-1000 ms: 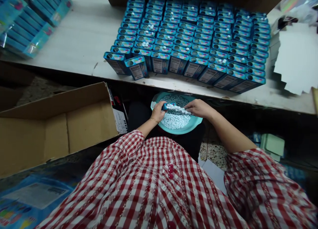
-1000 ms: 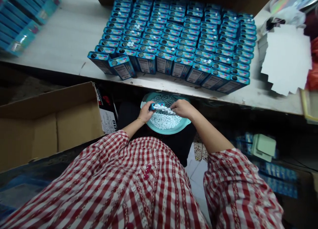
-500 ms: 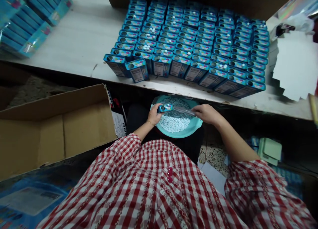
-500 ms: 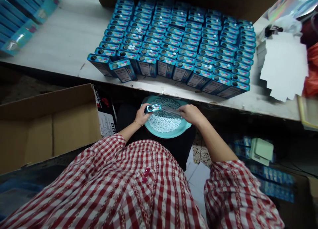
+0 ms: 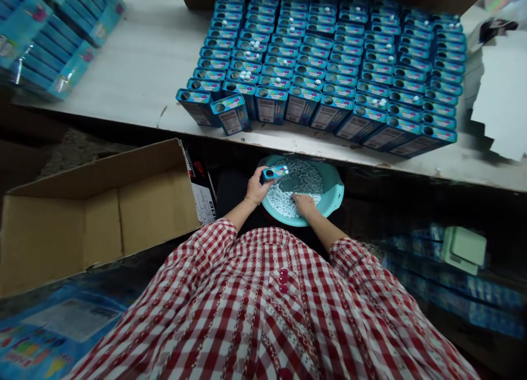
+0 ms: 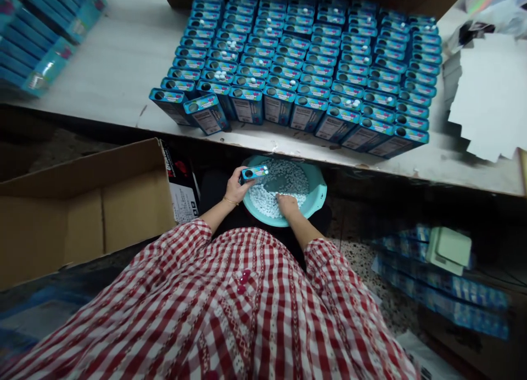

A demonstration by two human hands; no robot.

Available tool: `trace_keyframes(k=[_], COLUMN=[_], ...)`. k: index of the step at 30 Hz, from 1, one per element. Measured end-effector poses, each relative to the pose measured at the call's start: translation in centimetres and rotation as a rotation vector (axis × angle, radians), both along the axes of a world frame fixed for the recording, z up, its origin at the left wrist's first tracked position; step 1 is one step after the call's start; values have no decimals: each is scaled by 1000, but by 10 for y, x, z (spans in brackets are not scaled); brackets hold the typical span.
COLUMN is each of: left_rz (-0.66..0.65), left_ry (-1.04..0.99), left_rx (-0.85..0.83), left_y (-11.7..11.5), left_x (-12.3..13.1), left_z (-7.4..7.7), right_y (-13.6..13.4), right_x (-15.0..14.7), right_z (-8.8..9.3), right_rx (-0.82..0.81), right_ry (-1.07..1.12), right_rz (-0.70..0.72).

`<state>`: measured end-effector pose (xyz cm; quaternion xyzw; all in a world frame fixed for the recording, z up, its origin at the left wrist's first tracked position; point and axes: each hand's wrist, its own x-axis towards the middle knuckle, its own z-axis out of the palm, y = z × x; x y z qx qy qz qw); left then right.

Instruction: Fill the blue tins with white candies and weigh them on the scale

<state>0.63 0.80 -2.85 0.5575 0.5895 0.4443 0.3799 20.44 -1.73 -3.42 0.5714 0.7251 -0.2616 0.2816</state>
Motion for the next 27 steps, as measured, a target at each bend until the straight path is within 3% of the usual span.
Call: trace_keyframes(k=[4,7,12,16,21,27], left_rz=[22,38,58,2,-118,-178], left_ry=[-49,-68,-9,60,150,223], left_rx=[0,19,6,-4,9,22], left_y=[3,5,7,6,2,0], left_x=[-4,-8,-6,2,14,18], left_z=[-2,-3,0,5,7,5], right_y=[3,9,18,29,46,55], right_x=[11,25,53,60,36,-6], right_z=[-2,12,62,108,151,180], right_rx=[15,28,93,135,197,204], right_ry=[120,191,444,602,384,59], right_rz=[-63,-89,-181,-190,-44,114])
